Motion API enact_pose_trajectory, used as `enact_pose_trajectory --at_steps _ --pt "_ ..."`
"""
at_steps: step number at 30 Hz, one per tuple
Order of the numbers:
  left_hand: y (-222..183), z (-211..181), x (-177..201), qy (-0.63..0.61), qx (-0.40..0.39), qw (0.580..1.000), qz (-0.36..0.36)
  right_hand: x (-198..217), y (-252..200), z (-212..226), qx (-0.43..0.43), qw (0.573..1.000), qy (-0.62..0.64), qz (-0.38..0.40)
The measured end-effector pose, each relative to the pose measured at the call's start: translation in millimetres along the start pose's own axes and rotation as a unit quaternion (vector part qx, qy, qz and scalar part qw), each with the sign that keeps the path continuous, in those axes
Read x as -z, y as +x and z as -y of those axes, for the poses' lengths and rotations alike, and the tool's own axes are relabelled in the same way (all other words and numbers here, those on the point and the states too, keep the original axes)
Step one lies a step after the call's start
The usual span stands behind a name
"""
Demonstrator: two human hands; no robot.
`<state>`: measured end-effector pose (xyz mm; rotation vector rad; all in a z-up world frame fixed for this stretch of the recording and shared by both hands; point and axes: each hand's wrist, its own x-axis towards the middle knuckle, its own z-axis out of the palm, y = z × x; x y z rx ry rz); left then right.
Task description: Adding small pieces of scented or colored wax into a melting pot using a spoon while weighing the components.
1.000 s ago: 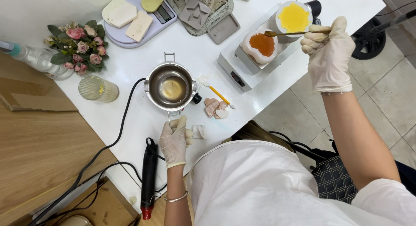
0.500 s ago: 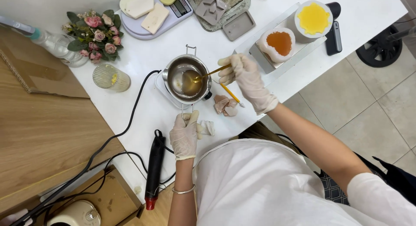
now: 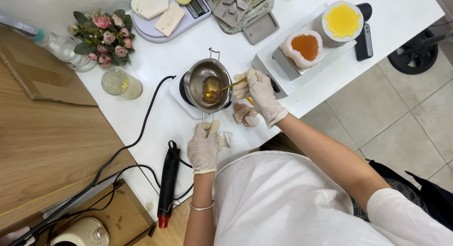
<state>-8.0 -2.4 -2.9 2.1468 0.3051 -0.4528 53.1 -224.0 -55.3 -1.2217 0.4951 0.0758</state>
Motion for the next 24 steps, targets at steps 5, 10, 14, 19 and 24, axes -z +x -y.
enact_pose_trajectory --at_steps 5,10,14,19,24 --pt "-2 -11 4 -0.087 0.039 0.995 0.018 -1 -3 8 -0.028 0.998 0.051 -0.016" --pt "5 -5 0 -0.186 0.050 0.981 0.015 3 -8 20 -0.020 0.999 0.042 -0.022" --pt "9 -5 2 -0.275 0.091 0.956 0.038 8 -8 28 0.008 0.999 0.044 -0.015" --pt "13 -1 2 -0.261 0.117 0.958 0.036 12 -14 52 0.035 0.998 0.030 -0.040" --pt "12 -2 4 -0.264 0.117 0.956 0.041 21 -21 86 0.034 0.995 0.067 -0.070"
